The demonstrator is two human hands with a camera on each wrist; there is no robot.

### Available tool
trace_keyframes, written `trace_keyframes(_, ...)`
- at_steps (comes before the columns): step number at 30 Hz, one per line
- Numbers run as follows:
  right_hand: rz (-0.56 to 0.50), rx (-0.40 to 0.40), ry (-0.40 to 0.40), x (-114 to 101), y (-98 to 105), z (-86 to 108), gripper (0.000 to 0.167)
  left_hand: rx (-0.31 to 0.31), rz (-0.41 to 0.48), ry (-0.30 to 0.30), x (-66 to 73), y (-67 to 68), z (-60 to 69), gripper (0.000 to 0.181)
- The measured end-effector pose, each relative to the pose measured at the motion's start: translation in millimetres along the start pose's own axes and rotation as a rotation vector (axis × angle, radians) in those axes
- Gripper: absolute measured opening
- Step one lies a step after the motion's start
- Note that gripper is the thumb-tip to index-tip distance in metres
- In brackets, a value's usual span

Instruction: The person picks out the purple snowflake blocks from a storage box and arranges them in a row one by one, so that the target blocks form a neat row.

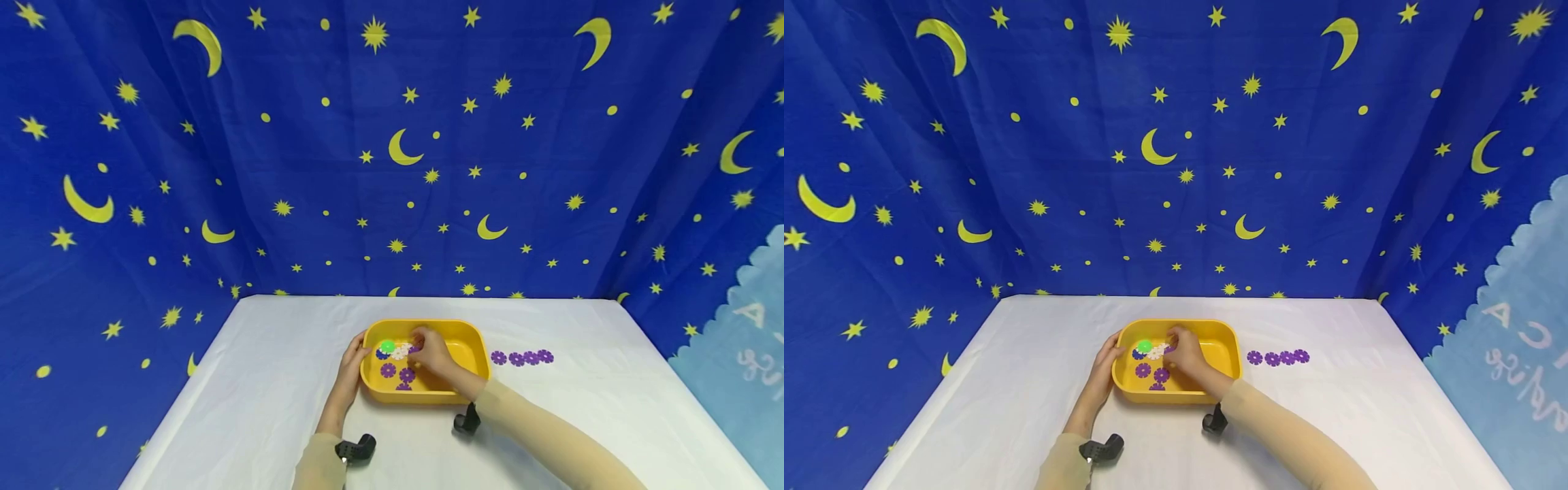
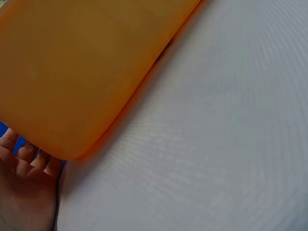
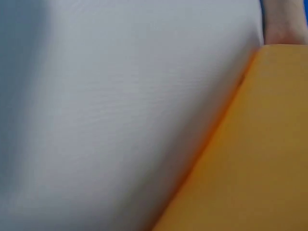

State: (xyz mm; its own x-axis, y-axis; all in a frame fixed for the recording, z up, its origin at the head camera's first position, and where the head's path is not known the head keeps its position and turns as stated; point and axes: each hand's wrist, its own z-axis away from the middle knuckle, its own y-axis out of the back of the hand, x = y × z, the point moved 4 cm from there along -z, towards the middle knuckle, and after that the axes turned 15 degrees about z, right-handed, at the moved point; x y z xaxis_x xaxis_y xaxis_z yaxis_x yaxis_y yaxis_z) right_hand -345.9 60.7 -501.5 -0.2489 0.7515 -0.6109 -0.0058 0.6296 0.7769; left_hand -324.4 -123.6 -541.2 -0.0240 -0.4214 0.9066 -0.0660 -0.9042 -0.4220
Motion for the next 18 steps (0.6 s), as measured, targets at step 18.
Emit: trace_keyframes(18,-0.161,0.079,0.078,-9,31,19.5,0.042,-0.012,-0.011,-0.017,-3.7,1.5,-0.8,0.051)
